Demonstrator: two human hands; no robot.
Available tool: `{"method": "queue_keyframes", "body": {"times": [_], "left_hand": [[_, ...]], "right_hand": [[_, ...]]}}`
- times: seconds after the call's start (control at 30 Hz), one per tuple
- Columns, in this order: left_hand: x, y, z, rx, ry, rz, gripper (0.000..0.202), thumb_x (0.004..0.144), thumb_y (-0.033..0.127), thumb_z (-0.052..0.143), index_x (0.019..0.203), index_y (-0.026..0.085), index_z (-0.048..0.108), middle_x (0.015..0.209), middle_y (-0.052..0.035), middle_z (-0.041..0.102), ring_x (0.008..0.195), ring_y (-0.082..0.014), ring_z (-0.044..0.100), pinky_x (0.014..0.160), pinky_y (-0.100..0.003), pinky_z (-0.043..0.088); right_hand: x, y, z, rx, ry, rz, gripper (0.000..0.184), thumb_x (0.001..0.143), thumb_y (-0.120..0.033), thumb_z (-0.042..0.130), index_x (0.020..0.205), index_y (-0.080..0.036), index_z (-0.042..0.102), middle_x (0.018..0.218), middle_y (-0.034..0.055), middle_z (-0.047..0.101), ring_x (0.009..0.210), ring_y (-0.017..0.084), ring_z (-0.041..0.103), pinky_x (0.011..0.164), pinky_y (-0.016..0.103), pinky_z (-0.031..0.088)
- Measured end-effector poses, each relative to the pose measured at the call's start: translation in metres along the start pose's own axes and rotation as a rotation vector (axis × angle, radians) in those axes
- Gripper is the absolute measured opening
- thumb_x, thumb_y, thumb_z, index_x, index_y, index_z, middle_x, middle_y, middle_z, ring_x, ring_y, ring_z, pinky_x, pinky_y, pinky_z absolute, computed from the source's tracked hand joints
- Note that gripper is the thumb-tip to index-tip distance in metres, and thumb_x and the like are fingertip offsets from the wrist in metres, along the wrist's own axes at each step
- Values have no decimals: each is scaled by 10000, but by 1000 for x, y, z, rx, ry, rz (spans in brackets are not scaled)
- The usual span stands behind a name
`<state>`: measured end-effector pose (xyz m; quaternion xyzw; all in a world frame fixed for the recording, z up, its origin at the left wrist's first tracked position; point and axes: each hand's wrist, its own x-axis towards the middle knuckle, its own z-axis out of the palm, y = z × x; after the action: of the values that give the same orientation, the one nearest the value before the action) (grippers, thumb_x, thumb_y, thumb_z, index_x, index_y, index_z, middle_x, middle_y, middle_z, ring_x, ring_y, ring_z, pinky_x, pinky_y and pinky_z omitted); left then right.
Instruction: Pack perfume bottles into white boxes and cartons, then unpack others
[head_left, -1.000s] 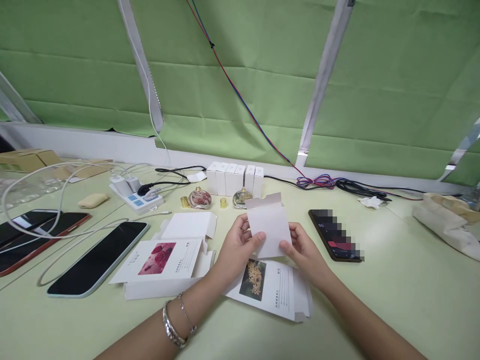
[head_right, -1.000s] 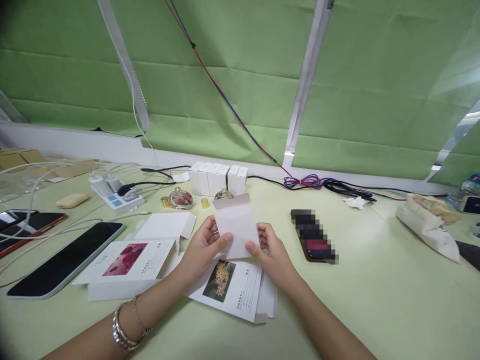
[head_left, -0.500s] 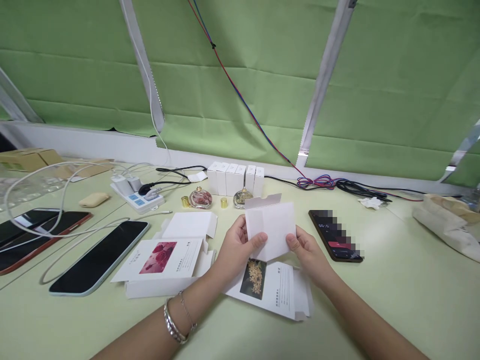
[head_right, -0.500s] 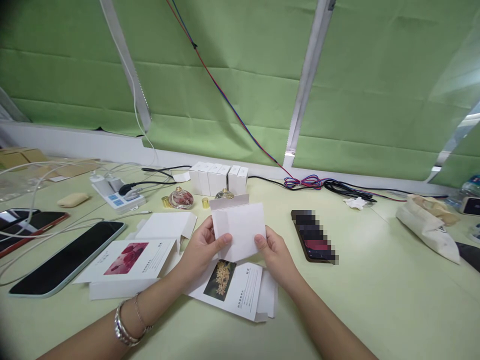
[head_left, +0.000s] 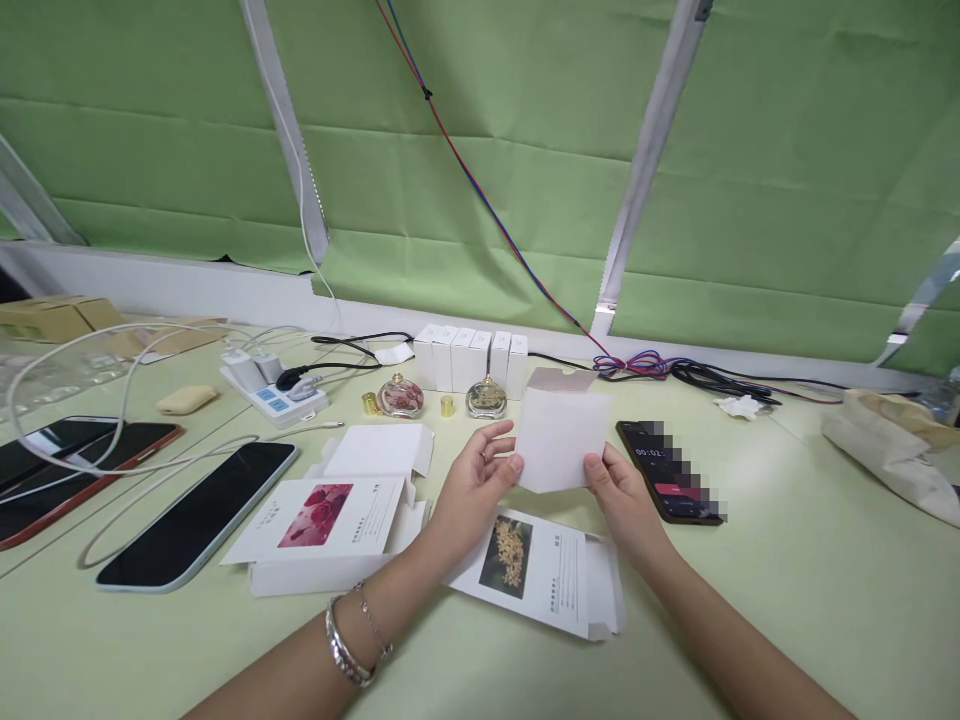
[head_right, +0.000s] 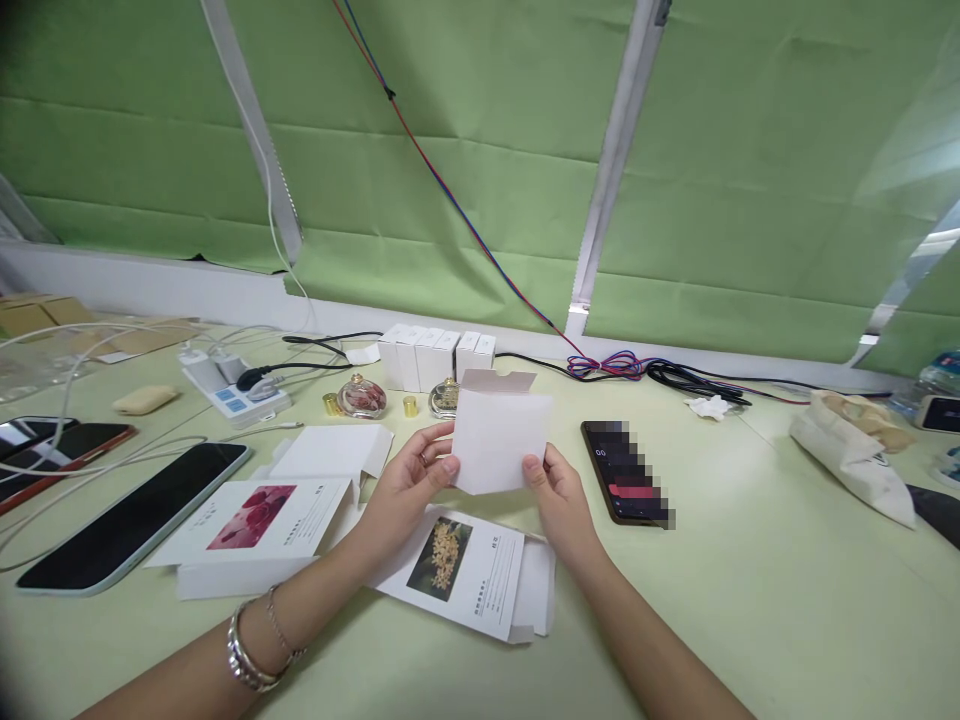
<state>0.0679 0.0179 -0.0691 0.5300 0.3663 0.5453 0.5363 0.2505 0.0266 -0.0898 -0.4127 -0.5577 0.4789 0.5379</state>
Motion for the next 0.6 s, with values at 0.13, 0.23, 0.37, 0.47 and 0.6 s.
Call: {"method": "queue_keyframes", "body": {"times": [0.13, 0.23, 0.37, 0.47, 0.6], "left_hand": [[-1, 3, 1, 21, -43, -25, 385, 835, 409, 543, 1149, 188, 517, 862, -25, 619, 774, -139, 573, 644, -234, 483], [-3, 5, 2, 15, -55, -23, 399, 825, 406, 557, 1158, 190, 518, 858, -23, 616, 744, -140, 569, 593, -227, 487], [-4, 4, 3, -39, -80, -35, 398, 806, 378, 593, 1138, 172, 520, 988, -67, 639, 791, -157, 603, 650, -247, 502], [-3, 3, 4, -47, -81, -34, 367, 764, 307, 652, 1077, 150, 544, 1050, -94, 642, 896, -186, 614, 799, -297, 491], [4, 5, -1, 30, 124, 3, 297, 739, 238, 661, 1015, 158, 584, 1002, -73, 666, 895, -189, 620, 784, -282, 492]], "right_hand": [[2, 6, -1, 121, -22, 82, 347, 833, -501, 485, 1046, -233, 544, 1044, 55, 637, 917, 217, 595, 764, 327, 481], [2, 6, 1, 102, -5, 91, 335, 827, -507, 489, 1012, -234, 546, 1010, 44, 641, 876, 203, 594, 710, 300, 484], [-1, -1, 3, -72, 67, 37, 349, 784, -527, 539, 895, -197, 553, 882, 46, 652, 792, 196, 589, 675, 285, 465], [-2, -6, 5, -122, 64, 3, 354, 767, -534, 553, 843, -188, 546, 854, 51, 658, 789, 197, 597, 694, 291, 465], [1, -3, 4, -171, 81, -14, 417, 747, -547, 553, 962, -192, 523, 1006, 92, 639, 955, 225, 587, 809, 339, 460]]}}
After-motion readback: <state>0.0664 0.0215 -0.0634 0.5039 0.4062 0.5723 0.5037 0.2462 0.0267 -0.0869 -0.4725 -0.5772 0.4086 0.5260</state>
